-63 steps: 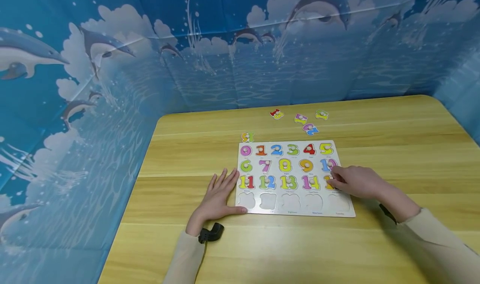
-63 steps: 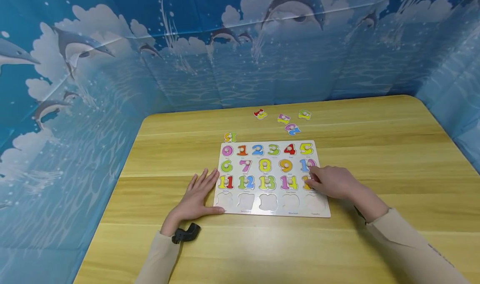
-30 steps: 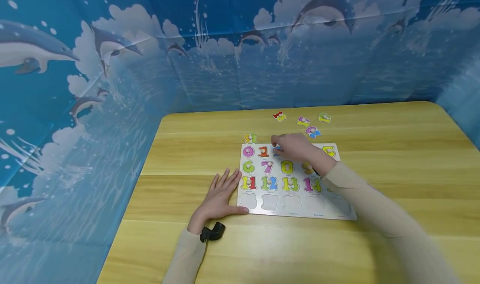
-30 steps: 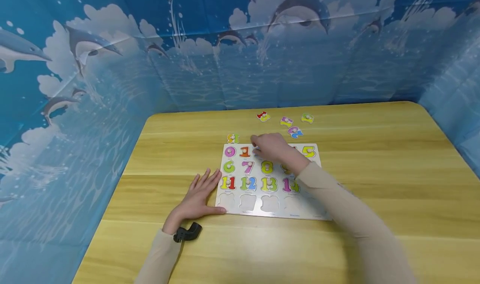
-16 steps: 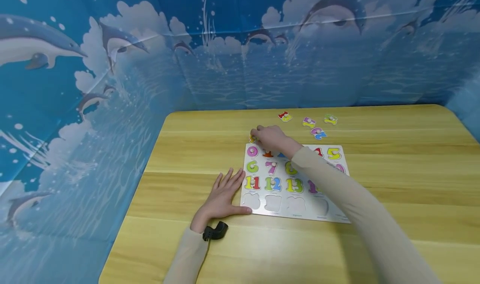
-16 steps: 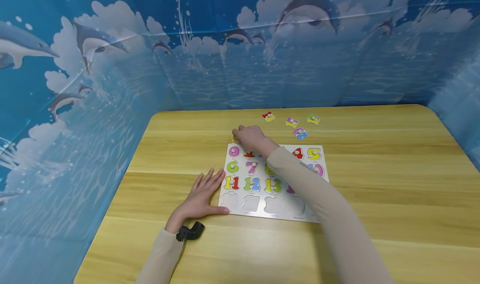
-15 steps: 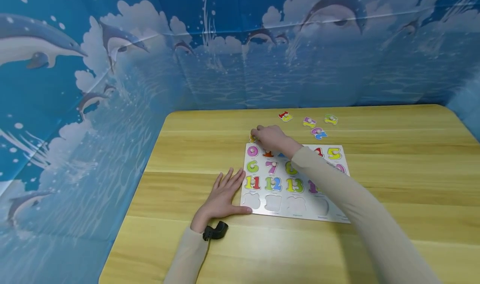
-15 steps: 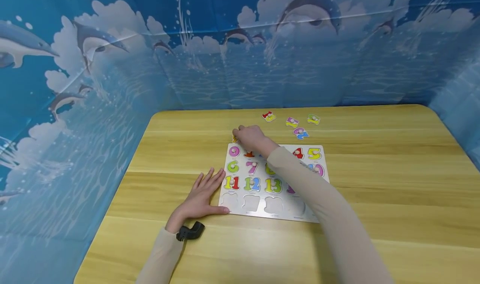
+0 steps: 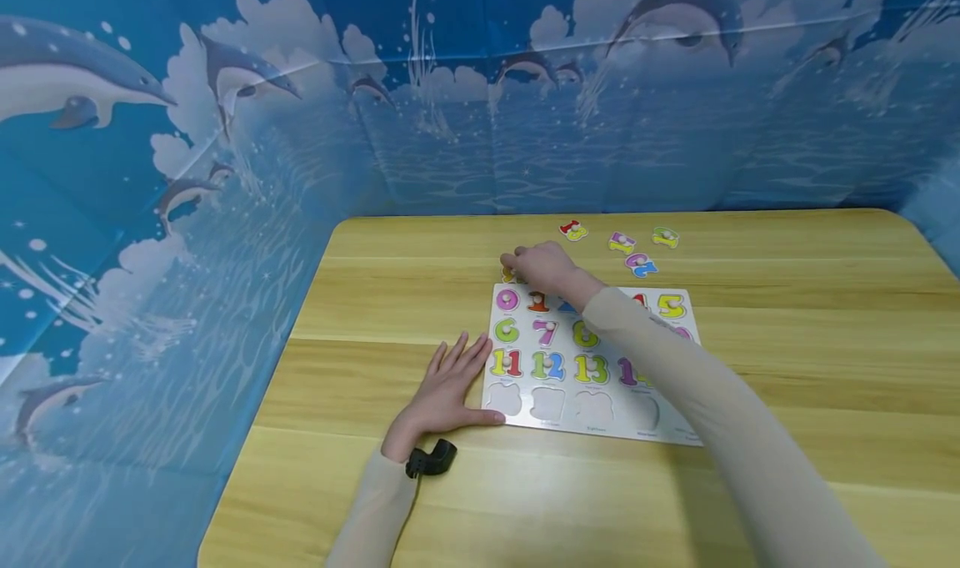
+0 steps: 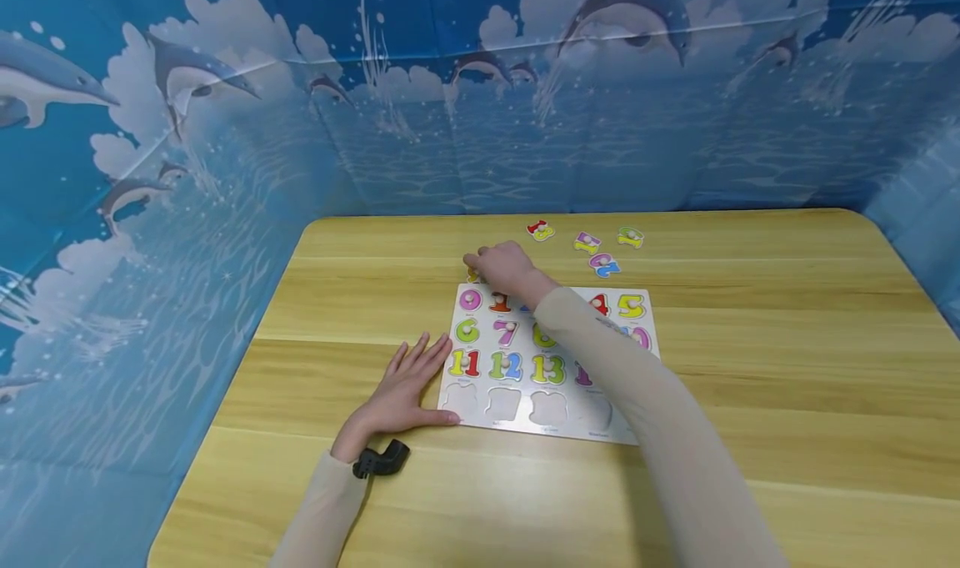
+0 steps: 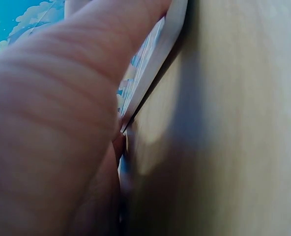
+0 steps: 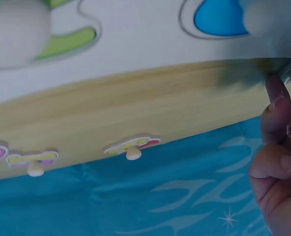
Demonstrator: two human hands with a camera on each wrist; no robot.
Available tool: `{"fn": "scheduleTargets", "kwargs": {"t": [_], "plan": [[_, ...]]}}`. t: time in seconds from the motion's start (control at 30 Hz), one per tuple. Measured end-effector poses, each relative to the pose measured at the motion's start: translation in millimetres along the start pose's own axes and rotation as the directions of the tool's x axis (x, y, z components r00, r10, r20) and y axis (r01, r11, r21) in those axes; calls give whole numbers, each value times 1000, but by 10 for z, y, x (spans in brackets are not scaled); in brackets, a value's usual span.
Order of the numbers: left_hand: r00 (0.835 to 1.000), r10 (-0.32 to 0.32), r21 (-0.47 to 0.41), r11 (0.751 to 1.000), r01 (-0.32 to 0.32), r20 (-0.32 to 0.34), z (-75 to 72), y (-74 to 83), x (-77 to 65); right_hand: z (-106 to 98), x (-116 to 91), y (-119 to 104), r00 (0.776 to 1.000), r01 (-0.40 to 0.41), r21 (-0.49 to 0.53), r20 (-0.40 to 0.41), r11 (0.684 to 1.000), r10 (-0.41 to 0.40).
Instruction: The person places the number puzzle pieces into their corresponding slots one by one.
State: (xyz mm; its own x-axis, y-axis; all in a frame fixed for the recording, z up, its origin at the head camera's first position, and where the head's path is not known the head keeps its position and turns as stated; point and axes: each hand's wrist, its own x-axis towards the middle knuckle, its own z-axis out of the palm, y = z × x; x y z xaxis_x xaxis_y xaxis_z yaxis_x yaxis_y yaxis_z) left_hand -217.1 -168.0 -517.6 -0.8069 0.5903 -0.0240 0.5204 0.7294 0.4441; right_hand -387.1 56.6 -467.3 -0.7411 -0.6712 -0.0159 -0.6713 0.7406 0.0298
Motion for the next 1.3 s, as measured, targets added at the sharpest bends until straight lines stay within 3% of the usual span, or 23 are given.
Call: {"fn": "scheduleTargets", "kwargs": {"t": [0.2,0.37,0.53,0.63,0.8,1.03,1.3], "plan": [[1000,0,16,1000,0,8,-16,4,-2,37,16,64,1000,-1,-60,2,998,1],[1000,-14,23,1000,13,22,-28,13,5,-4,-60,170,994,-66,-81,-93,995,58],[1000,-18,31,999,17,23,-17,4,13,-97,-239,152,975,-53,-17,-219,998,48],[1000,-17,37,999,16,20,-11,-6,15,-137,-381,34,972,-20,40,-232,999,29],[1000,-20,42,999,19,23,-6,-16,16,-154,-609,-263,982,31,101,-189,994,-11],[1000,-12,43,999,11,17,-3,-27,19,-136,-896,-738,998,60,232,-36,971,-53],[1000,5,26,1000,-5,10,-19,0,3,18,-1065,-1102,996,86,270,4,959,-90]]}}
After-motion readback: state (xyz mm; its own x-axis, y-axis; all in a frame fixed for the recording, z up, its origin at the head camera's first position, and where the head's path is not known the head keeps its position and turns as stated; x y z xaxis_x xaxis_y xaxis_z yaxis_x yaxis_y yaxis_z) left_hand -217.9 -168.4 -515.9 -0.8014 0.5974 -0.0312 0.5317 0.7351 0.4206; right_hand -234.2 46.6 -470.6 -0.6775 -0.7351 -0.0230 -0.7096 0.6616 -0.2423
